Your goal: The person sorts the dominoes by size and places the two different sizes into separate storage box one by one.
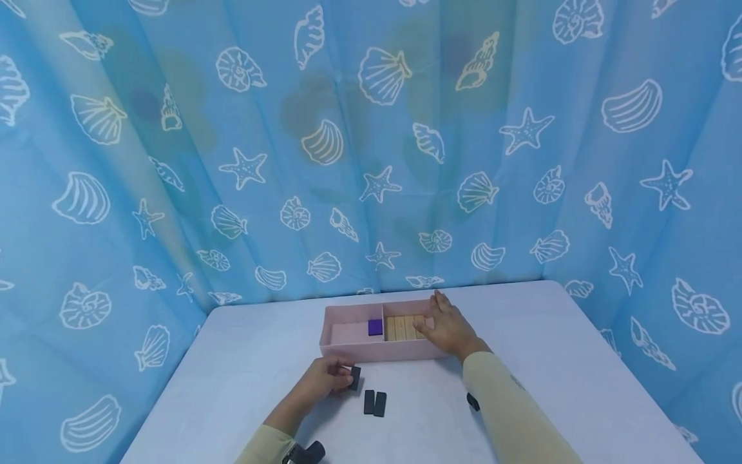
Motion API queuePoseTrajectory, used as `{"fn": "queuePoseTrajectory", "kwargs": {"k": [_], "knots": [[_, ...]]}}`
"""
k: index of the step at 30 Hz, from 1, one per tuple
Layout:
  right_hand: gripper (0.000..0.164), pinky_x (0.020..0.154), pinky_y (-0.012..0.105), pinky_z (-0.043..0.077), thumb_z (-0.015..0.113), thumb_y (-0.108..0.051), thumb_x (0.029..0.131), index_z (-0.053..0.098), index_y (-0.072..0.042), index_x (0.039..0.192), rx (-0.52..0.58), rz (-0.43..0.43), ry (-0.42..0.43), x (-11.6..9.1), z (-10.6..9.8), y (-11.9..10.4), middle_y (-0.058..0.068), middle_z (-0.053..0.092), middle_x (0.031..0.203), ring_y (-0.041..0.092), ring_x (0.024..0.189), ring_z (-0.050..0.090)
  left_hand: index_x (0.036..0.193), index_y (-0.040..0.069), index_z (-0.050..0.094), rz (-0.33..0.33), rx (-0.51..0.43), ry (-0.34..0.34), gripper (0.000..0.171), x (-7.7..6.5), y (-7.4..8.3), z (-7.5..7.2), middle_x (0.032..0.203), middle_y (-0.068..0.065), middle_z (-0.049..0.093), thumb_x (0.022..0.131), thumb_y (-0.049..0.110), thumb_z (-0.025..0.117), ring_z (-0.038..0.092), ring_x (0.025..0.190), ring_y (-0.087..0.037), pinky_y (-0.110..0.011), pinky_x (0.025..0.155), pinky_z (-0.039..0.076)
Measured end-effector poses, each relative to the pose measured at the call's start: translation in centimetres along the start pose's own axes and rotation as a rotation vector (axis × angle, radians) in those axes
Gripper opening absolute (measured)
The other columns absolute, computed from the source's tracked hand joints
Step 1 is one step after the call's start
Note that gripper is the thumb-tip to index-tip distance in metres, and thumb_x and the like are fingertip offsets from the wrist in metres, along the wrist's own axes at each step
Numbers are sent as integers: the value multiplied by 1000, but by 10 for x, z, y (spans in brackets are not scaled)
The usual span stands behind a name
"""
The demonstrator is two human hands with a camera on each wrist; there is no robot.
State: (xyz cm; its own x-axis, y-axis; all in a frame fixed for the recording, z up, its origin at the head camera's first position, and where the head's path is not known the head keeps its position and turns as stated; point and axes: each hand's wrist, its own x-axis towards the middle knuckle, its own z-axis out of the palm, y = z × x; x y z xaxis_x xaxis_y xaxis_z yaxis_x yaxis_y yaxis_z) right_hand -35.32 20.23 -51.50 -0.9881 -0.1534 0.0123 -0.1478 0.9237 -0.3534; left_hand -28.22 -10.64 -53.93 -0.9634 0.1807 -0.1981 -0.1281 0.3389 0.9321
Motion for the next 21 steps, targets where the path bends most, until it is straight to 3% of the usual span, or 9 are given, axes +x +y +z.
{"fn": "queuePoseTrajectory", "kwargs": {"k": [7,21], "knots": [[94,112,60,13,39,-65,95,12,3,153,6,-6,21,1,-2,2,20,4,161,42,145,6,109,5,67,-8,-58,-16,27,-1,0,-1,90,-7,64,83,-1,72,62,77,-19,-34,67,57],[92,112,59,14,41,-62,95,11,1,154,13,-2,14,2,3,1,19,4,161,42,145,7,114,1,64,1,-100,-29,30,-3,-2,-1,86,-8,66,85,-3,70,65,71,-19,-34,63,57]]}}
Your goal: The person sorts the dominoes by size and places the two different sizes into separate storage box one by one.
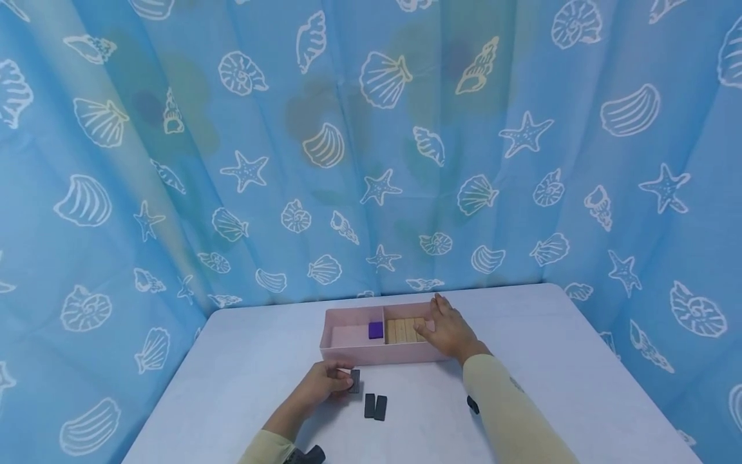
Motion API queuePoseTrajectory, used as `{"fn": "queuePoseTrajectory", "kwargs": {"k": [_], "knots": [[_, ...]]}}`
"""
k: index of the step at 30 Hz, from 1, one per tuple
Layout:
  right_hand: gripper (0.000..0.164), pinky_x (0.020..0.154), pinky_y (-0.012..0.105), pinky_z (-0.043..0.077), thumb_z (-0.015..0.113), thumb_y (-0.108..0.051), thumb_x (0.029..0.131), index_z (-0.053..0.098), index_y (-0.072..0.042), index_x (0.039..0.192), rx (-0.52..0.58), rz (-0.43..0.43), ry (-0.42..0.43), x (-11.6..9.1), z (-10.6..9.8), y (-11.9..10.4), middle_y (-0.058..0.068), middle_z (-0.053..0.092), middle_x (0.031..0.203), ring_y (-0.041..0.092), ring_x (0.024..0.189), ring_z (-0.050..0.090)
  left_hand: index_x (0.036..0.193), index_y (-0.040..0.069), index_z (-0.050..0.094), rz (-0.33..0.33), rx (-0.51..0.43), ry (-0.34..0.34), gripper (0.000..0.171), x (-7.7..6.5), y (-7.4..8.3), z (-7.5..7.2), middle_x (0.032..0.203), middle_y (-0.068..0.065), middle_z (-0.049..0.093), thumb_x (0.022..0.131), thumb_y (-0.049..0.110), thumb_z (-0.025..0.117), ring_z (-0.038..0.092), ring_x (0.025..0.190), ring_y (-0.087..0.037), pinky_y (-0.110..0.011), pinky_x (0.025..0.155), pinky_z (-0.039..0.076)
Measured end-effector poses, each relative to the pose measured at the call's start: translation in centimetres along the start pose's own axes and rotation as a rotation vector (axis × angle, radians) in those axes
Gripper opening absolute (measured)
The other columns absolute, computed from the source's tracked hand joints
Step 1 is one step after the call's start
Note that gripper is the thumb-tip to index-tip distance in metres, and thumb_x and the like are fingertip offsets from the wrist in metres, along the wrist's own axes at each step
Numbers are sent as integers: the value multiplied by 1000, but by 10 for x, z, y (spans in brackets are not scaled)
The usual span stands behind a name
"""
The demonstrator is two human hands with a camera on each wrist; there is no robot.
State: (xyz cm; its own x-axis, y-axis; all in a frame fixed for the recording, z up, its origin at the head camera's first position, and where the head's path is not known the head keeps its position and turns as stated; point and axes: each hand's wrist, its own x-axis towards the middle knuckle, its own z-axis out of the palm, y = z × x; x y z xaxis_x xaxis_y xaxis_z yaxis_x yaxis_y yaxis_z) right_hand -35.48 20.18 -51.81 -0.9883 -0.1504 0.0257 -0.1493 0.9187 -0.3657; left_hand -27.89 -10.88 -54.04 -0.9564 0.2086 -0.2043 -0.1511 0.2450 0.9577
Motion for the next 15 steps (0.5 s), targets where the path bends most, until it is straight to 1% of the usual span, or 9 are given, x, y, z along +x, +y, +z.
{"fn": "queuePoseTrajectory", "kwargs": {"k": [4,9,15], "knots": [[90,112,58,14,43,-60,95,12,2,154,-3,-3,3,-1,1,-1,19,5,161,41,145,8,111,2,67,-3,-7,5,26,0,-2,0,86,-7,66,85,-1,70,65,72,-18,-34,64,57],[91,112,58,14,43,-61,95,12,0,154,-8,2,6,-3,1,-1,18,5,161,41,145,8,106,3,68,12,-4,19,20,0,0,-2,87,-7,65,87,4,71,65,75,-19,-34,66,57],[91,112,58,13,42,-61,96,11,1,154,-4,0,1,-1,0,0,19,4,161,42,145,7,113,4,67,26,-18,25,26,-1,9,-4,92,-8,63,88,3,69,65,79,-21,-36,69,57]]}}
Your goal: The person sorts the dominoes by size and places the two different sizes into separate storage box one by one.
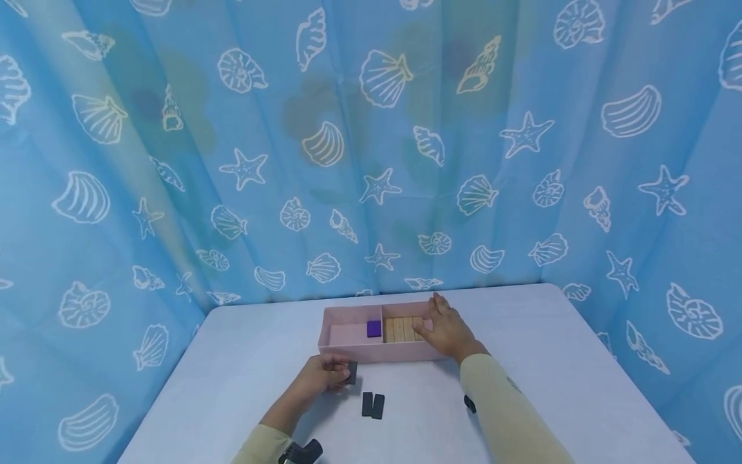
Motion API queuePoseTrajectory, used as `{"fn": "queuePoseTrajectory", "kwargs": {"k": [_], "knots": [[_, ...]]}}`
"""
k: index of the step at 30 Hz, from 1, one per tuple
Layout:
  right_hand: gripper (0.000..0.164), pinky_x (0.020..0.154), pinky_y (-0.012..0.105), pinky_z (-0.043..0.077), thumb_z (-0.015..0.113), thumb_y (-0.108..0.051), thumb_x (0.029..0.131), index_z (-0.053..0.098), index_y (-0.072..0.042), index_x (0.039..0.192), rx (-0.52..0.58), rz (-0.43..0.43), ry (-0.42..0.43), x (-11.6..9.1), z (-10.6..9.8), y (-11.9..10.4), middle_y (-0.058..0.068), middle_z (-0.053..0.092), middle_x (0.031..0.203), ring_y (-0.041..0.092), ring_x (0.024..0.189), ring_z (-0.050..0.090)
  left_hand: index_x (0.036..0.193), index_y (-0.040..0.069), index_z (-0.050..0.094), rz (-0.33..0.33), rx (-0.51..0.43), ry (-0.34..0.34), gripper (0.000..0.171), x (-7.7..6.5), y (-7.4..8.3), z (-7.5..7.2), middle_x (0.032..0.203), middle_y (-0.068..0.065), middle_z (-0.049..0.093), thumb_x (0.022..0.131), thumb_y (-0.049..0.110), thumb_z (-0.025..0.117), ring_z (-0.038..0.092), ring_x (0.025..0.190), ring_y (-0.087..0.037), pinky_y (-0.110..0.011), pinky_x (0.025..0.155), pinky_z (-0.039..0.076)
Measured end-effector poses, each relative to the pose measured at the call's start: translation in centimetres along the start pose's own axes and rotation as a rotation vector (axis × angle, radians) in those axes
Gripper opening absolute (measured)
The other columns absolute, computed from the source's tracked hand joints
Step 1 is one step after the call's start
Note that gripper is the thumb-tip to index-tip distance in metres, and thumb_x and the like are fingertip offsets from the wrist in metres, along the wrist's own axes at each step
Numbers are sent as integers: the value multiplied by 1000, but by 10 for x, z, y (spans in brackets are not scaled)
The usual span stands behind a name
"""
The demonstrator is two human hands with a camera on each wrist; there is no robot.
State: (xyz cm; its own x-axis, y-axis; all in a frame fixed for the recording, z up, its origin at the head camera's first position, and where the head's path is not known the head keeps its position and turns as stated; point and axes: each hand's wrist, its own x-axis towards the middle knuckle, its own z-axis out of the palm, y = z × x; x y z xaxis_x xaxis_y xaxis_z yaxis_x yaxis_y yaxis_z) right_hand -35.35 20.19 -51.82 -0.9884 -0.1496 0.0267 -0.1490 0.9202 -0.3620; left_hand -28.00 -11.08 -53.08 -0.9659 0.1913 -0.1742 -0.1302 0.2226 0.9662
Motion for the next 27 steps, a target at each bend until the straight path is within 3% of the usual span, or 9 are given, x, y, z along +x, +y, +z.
{"fn": "queuePoseTrajectory", "kwargs": {"k": [10,17,27], "knots": [[91,113,56,14,40,-62,96,10,2,154,1,-8,4,0,3,2,19,4,161,40,145,7,118,5,67,115,-64,4,28,3,15,-15,99,-10,63,90,6,68,65,85,-23,-39,75,57],[92,112,57,13,40,-63,95,9,0,154,10,6,-24,2,-1,0,18,2,161,41,145,6,118,6,67,91,-62,41,27,8,27,-26,101,-11,62,91,6,68,63,89,-23,-38,76,57],[91,112,57,14,41,-61,96,10,2,154,-5,-2,-22,2,-3,1,19,3,161,41,145,8,119,5,66,97,-48,54,26,23,49,-19,100,-11,64,93,6,65,66,84,-23,-36,76,57]]}}
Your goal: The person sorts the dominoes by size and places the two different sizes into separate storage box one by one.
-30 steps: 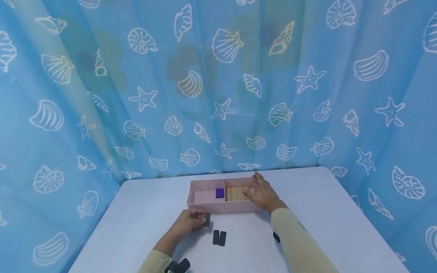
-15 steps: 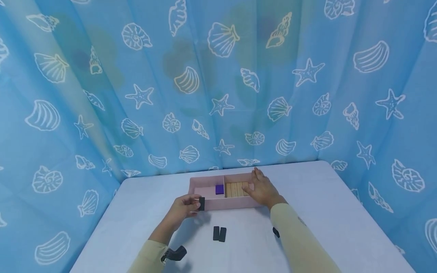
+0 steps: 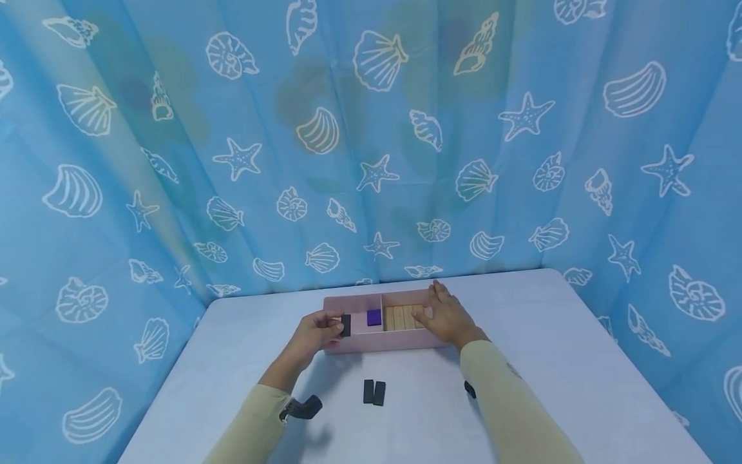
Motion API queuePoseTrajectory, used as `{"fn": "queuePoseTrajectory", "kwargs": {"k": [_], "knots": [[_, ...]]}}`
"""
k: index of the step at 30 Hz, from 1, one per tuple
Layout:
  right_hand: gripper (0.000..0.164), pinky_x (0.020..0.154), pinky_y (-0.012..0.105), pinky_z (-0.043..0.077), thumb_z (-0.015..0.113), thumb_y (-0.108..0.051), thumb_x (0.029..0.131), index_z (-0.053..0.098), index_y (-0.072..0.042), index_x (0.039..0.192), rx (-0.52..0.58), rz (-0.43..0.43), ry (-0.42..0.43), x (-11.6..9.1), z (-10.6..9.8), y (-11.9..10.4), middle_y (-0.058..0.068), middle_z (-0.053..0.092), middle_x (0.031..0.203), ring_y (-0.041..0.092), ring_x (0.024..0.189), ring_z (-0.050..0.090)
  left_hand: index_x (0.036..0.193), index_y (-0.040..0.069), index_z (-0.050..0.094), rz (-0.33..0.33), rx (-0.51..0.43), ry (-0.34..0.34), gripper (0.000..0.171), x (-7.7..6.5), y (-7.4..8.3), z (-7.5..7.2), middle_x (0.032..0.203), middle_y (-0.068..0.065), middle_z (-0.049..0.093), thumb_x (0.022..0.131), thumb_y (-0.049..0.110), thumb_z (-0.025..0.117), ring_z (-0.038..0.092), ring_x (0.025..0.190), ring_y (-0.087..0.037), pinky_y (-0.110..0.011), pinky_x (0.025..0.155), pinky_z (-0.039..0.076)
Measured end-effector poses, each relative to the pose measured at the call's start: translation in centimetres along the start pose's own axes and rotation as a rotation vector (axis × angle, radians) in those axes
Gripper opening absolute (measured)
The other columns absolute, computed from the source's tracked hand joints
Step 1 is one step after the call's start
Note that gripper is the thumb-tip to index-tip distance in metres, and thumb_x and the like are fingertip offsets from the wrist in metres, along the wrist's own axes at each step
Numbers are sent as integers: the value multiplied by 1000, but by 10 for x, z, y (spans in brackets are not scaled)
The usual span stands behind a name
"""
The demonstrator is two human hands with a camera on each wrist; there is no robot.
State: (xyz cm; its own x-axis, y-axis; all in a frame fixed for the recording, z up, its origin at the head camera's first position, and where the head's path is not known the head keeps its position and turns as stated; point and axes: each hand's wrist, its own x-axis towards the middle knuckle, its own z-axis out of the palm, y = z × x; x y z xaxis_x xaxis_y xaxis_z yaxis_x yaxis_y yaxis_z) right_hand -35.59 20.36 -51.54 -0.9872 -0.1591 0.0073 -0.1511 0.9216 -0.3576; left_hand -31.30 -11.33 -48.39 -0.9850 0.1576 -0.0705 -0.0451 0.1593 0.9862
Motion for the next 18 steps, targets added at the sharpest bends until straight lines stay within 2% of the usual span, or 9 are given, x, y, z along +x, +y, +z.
{"fn": "queuePoseTrajectory", "kwargs": {"k": [5,10,15,18], "knots": [[91,112,58,14,42,-61,96,10,2,154,20,5,-7,-1,2,0,19,3,161,42,145,8,116,4,65,-28,4,16,23,10,6,2,101,-11,63,93,5,64,65,86,-22,-36,75,57],[92,111,58,16,41,-62,95,11,2,153,15,-3,6,1,6,3,20,3,161,43,144,9,118,5,64,-53,3,27,25,13,8,3,103,-11,62,93,5,64,65,87,-22,-35,76,57],[92,111,59,15,40,-63,95,11,2,153,12,-3,15,2,3,2,19,3,161,43,144,9,119,2,63,4,46,15,24,22,10,5,102,-12,62,95,3,61,64,85,-23,-35,75,57],[92,112,59,14,40,-64,95,10,1,154,20,7,9,0,3,1,18,2,161,42,144,8,115,1,64,7,81,14,21,29,10,7,100,-12,62,95,1,60,64,85,-22,-35,74,57]]}}
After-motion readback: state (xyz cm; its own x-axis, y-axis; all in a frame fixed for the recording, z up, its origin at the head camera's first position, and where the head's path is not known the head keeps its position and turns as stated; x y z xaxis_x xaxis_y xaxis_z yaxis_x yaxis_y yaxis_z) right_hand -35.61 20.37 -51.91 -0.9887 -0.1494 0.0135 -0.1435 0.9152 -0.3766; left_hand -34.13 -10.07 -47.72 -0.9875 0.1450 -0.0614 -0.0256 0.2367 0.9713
